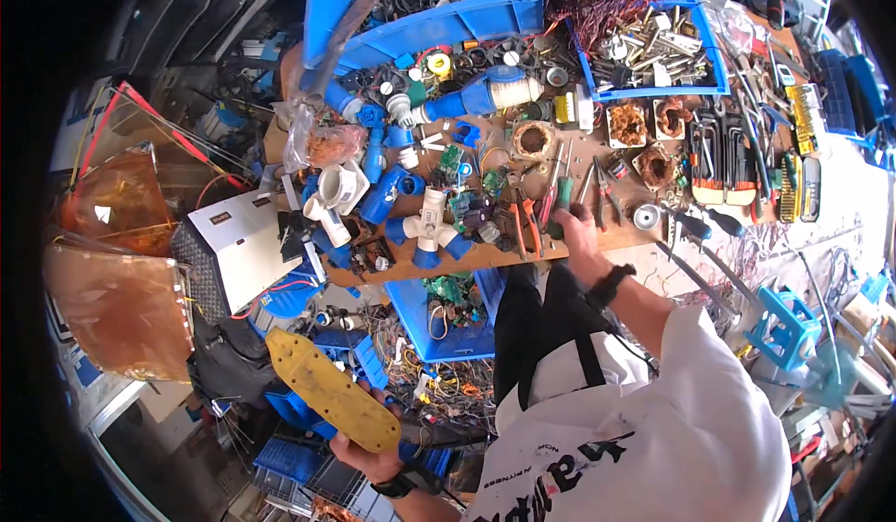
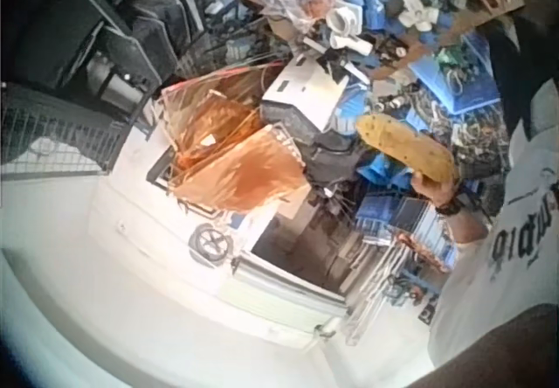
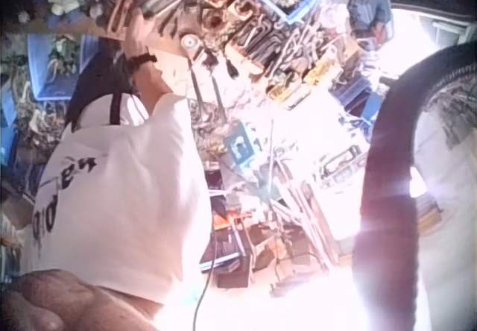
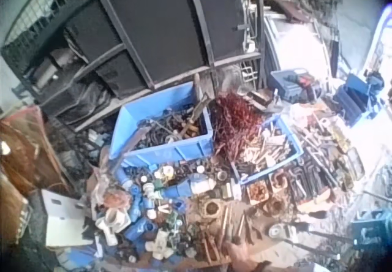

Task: The person uses a screwdriver to manipulate a small black component and a yellow plastic casing on a cluttered workbench. They repeatedly pick up and set down the screwdriver, switch between different screwdriver bits, and handle the yellow casing, attempting to unscrew or adjust it. The workspace is filled with various tools, wires, and electronic parts.

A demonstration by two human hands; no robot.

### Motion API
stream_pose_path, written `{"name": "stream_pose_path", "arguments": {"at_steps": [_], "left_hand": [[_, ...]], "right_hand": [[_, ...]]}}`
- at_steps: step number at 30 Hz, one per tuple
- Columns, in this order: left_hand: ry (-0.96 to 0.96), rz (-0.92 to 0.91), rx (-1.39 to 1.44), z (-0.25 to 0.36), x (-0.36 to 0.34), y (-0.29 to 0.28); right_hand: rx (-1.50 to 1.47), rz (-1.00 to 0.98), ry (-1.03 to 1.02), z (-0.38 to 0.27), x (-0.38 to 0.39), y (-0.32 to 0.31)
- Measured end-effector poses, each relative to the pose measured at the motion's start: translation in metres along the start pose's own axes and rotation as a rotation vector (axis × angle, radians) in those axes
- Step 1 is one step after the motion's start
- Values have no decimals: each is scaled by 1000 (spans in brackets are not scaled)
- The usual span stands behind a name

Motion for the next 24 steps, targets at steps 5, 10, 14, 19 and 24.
{"name": "stream_pose_path", "arguments": {"at_steps": [5,10,14,19,24], "left_hand": [[-5,-101,18,2,-9,20],[57,-380,-4,15,-22,53],[28,-541,-22,29,-30,88],[-36,-702,65,43,-38,111],[-55,-805,167,65,-37,118]], "right_hand": [[-248,-208,70,-75,89,5],[-297,-576,-205,-128,151,3],[-268,-828,-316,-163,194,-2],[-74,-734,-431,-194,254,-9],[154,-650,-619,-221,316,5]]}}
Point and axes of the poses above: each hand's wrist, its own x-axis away from the middle knuckle, its own y-axis out of the palm, z = x × y, the point moved 5 cm from there along -x, towards the middle knuckle, and after that the axes turned 2 degrees about -y, right-handed, at the moved point
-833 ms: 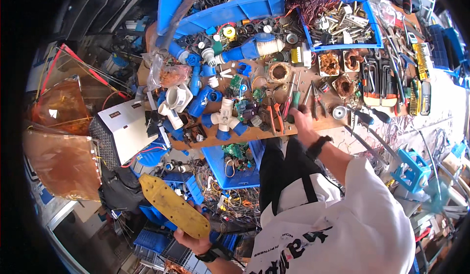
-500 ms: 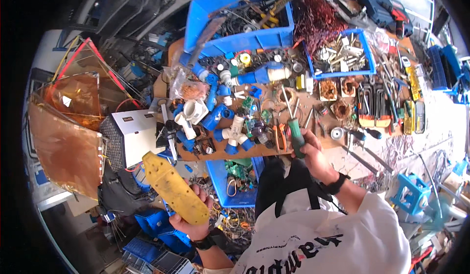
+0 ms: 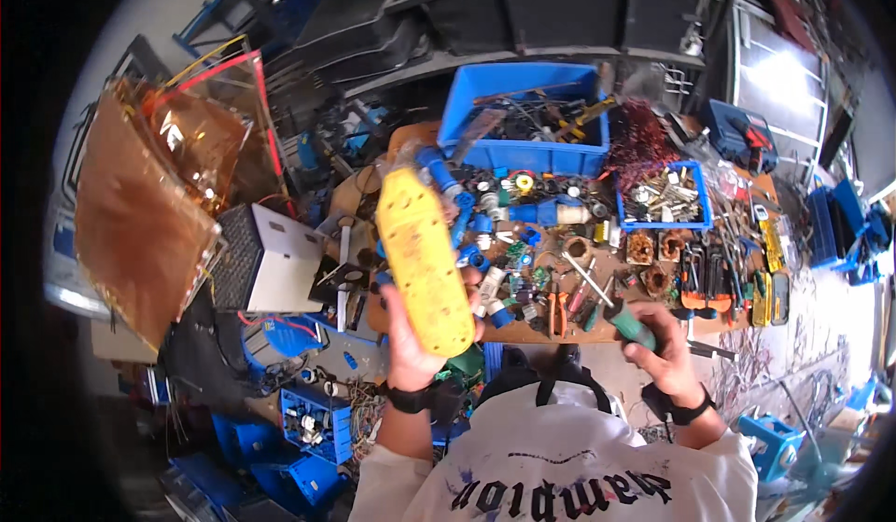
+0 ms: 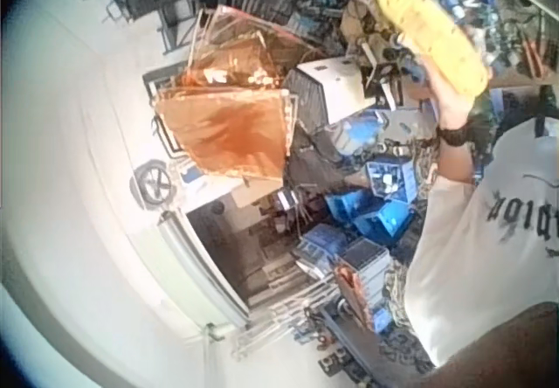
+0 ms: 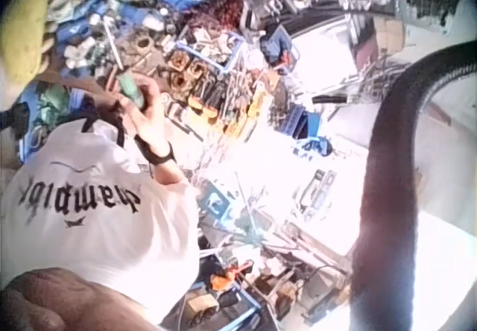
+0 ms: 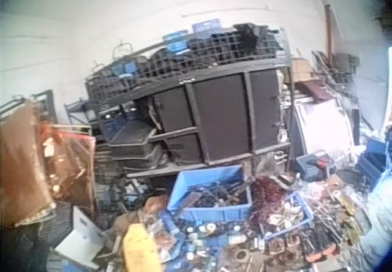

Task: The person uses a screwdriver to manipulate a small black component and a yellow plastic casing on a cluttered workbench. They repeatedly pick up and set down the screwdriver, switch between different screwdriver bits, and handle the yellow casing, attempting to unscrew or adjust it. The workspace is filled with various tools, wires, and electronic parts.

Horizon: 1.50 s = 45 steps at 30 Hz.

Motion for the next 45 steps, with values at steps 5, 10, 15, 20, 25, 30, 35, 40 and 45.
{"name": "stream_pose_path", "arguments": {"at_steps": [5,10,15,20,25,30,35,40,45], "left_hand": [[-15,14,-7,21,7,1],[2,-38,-15,41,14,-2],[-81,-186,199,53,21,-7],[-95,-95,195,63,26,-6],[-79,-62,199,74,27,-3],[-67,-56,186,77,28,0],[-28,-91,159,81,29,5],[-55,-141,192,82,30,11],[-89,-174,233,80,29,14]], "right_hand": [[183,-46,-6,-32,15,36],[498,-92,-62,-57,19,83],[679,-201,-91,-79,16,134],[784,-237,-229,-100,10,163],[863,-260,-239,-116,8,179],[888,-265,-228,-125,7,183],[893,-269,-229,-129,7,184],[902,-274,-219,-133,9,185],[900,-254,-257,-134,15,183]]}}
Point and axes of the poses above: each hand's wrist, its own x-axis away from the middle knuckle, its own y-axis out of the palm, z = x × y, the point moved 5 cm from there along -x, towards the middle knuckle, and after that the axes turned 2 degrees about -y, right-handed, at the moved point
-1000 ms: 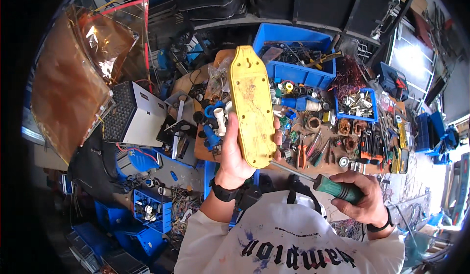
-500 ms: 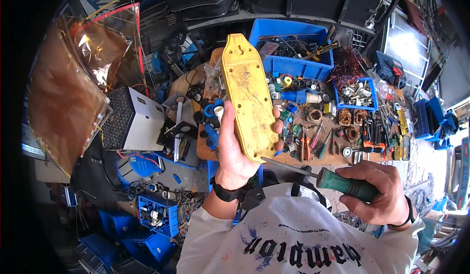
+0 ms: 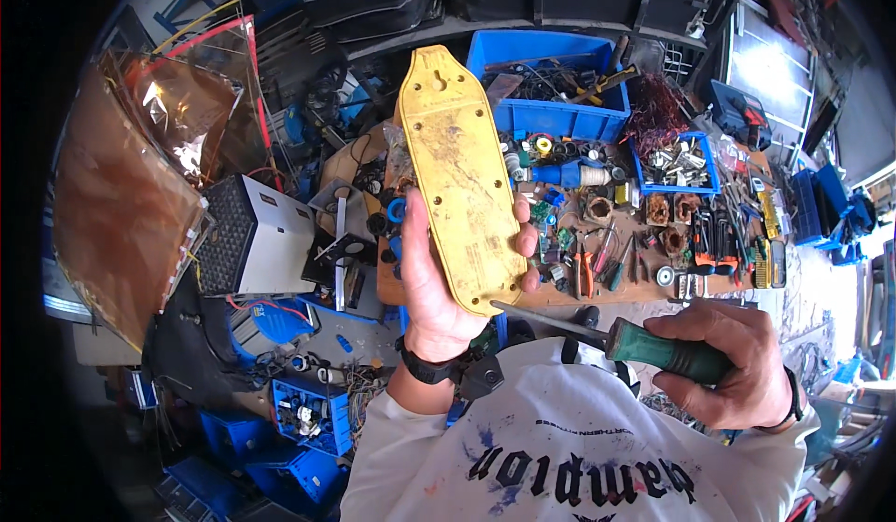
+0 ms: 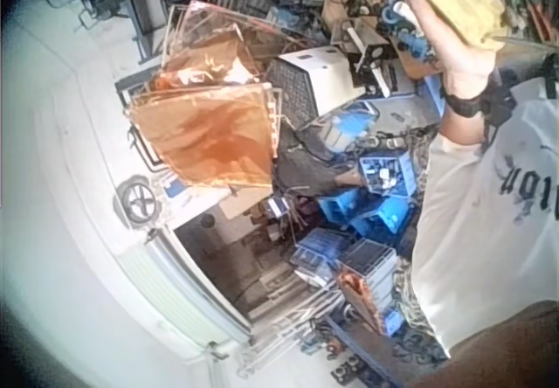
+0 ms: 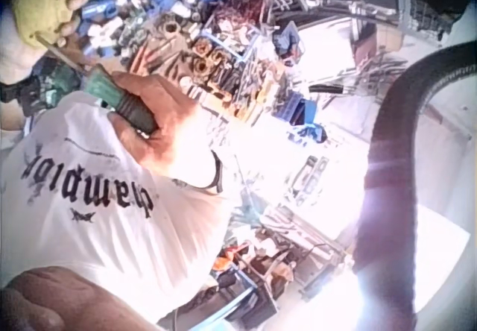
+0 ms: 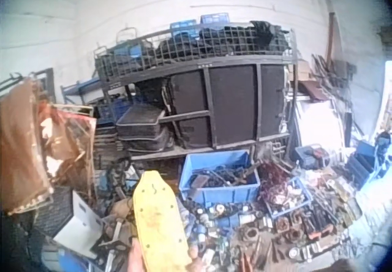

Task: The person uses a screwdriver to manipulate a small black component and a yellow plastic casing on a cluttered workbench. They repeatedly pick up and set down the screwdriver, switch between different screwdriver bits, and handle the yellow casing, attempting to unscrew or adjust it. The workspace is filled with various tools, wires, and electronic parts.

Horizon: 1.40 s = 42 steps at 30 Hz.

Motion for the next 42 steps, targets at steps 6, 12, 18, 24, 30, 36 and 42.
{"name": "stream_pose_path", "arguments": {"at_steps": [6,12,18,24,30,36,42], "left_hand": [[-21,18,-8,-4,2,0],[-56,35,22,-6,6,1],[-34,52,15,-6,10,1],[30,84,-35,1,18,7],[96,57,-134,9,24,8],[113,102,-150,11,31,5],[142,69,-195,9,35,6]], "right_hand": [[0,-5,25,0,5,0],[-35,18,29,1,10,4],[-41,26,35,2,13,9],[-44,35,10,3,13,14],[-73,2,19,-1,10,16],[-94,-7,-12,-2,9,21],[-84,-29,-28,-5,8,23]]}}
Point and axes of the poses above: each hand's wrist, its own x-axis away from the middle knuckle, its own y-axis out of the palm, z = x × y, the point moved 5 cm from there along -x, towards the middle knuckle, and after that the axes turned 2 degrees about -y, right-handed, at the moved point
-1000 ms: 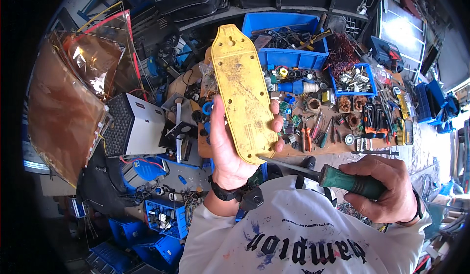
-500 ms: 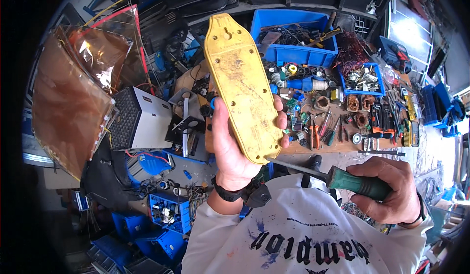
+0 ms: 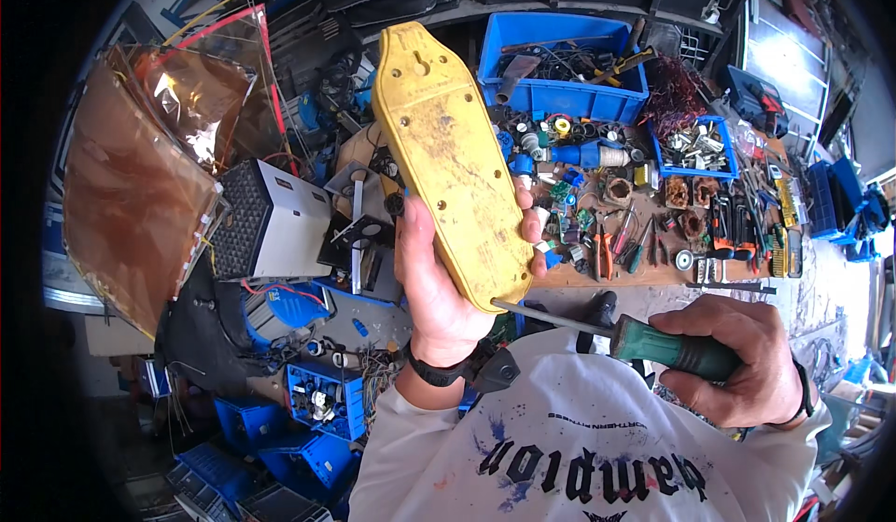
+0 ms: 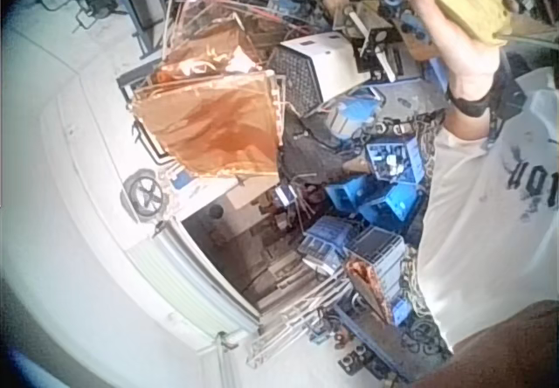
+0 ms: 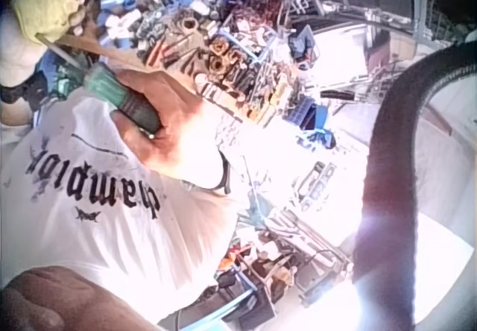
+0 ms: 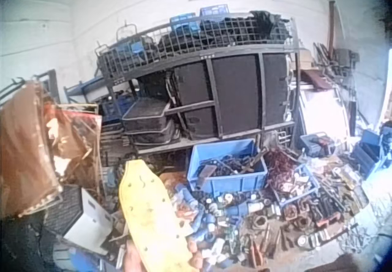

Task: The person uses a screwdriver to manipulate a small black component and a yellow plastic casing on a cluttered workbench. They repeatedly pick up and set down the screwdriver, switch between different screwdriver bits, and handle the yellow casing, attempting to unscrew or adjust it. The workspace is filled with various tools, wires, and electronic parts.

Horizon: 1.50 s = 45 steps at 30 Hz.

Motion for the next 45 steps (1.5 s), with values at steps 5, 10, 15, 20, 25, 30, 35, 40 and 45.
{"name": "stream_pose_path", "arguments": {"at_steps": [5,10,15,20,25,30,35,40,45], "left_hand": [[59,52,-150,-1,4,-3],[66,100,-224,-4,4,0],[129,107,-345,-2,5,-2],[101,100,-485,-9,9,-10],[102,120,-448,-11,9,-17],[40,166,-324,-11,8,-19],[-32,157,-100,-8,1,-22],[-68,162,-40,-13,5,-17],[-38,195,-9,-7,2,-23]], "right_hand": [[30,-41,92,-11,-1,-1],[20,-67,133,-23,-5,-4],[-48,-118,247,-30,-10,-1],[51,-124,141,-33,-15,0],[270,-121,12,-39,-12,8],[650,-75,-264,-42,-5,23],[446,-43,-176,-34,-11,12],[357,-76,-116,-35,-8,2],[576,5,-217,-48,1,-2]]}}
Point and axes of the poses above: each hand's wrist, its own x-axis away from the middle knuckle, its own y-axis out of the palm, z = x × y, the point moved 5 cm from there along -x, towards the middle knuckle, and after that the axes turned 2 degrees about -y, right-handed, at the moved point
